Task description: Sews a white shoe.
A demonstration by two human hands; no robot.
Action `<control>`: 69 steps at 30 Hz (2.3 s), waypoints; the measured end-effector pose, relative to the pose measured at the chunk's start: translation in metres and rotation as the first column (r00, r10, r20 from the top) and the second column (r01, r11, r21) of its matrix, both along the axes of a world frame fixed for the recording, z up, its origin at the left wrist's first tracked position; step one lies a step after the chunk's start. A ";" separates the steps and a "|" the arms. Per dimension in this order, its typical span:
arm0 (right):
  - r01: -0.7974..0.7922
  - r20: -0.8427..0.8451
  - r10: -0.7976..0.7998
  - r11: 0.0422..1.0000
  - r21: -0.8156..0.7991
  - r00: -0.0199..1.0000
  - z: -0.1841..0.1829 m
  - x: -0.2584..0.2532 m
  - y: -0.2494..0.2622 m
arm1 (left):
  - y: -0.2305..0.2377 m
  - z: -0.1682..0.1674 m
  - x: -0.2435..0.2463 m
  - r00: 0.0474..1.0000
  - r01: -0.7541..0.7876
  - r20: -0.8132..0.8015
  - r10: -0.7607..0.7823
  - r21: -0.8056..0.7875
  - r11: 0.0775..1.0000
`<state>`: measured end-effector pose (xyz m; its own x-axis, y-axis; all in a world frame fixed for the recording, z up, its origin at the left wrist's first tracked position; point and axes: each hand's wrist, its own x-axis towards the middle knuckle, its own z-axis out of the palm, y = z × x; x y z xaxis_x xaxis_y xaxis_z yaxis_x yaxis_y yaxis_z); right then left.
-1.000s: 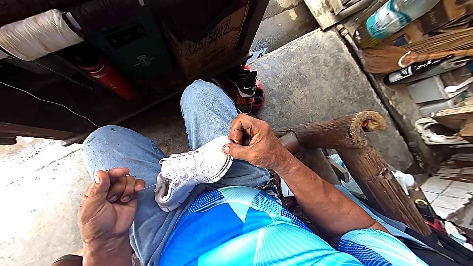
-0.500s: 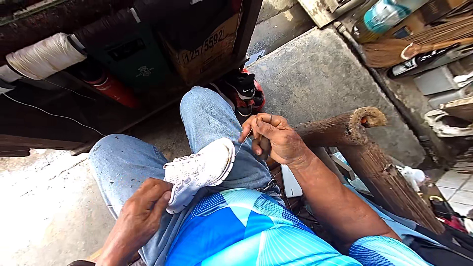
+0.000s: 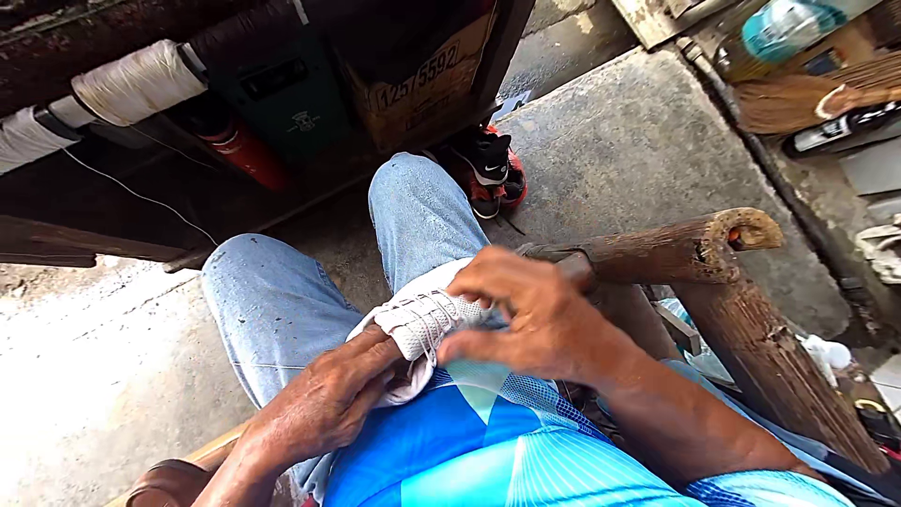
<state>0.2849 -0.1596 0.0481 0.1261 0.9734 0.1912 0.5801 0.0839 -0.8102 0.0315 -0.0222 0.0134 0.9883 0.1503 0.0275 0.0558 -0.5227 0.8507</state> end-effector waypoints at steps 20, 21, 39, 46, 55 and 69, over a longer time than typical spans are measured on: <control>-0.329 0.157 0.308 0.935 0.131 0.938 -0.030 -0.028 0.021 | -0.002 -0.027 0.056 0.974 0.214 -0.033 -0.226 0.473 0.855; -0.333 0.160 0.311 0.934 0.133 0.937 -0.029 -0.027 0.021 | -0.003 -0.029 0.058 0.981 0.180 -0.019 -0.193 0.465 0.867; -0.402 0.369 0.353 0.913 0.064 0.860 -0.012 -0.026 0.026 | -0.016 -0.070 0.072 0.985 -0.072 0.172 0.000 0.407 0.910; -0.324 0.373 0.271 0.942 0.087 0.887 -0.011 -0.027 0.020 | -0.004 -0.065 0.078 0.990 0.060 0.108 -0.088 0.238 0.969; 0.115 0.050 -0.127 0.975 0.190 0.991 0.002 0.030 0.018 | 0.016 0.018 0.027 0.930 0.078 -0.365 -0.025 0.129 0.989; -0.136 -0.378 0.051 0.970 -0.201 0.924 -0.064 0.044 -0.001 | -0.002 -0.027 0.009 0.957 -0.006 -0.290 -0.023 -0.099 0.995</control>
<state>0.3291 -0.1607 -0.0161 0.0525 0.9961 -0.0708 0.2359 -0.0813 -0.9684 0.0407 -0.0243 -0.0133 0.9525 0.1296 -0.2755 0.3043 -0.4390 0.8454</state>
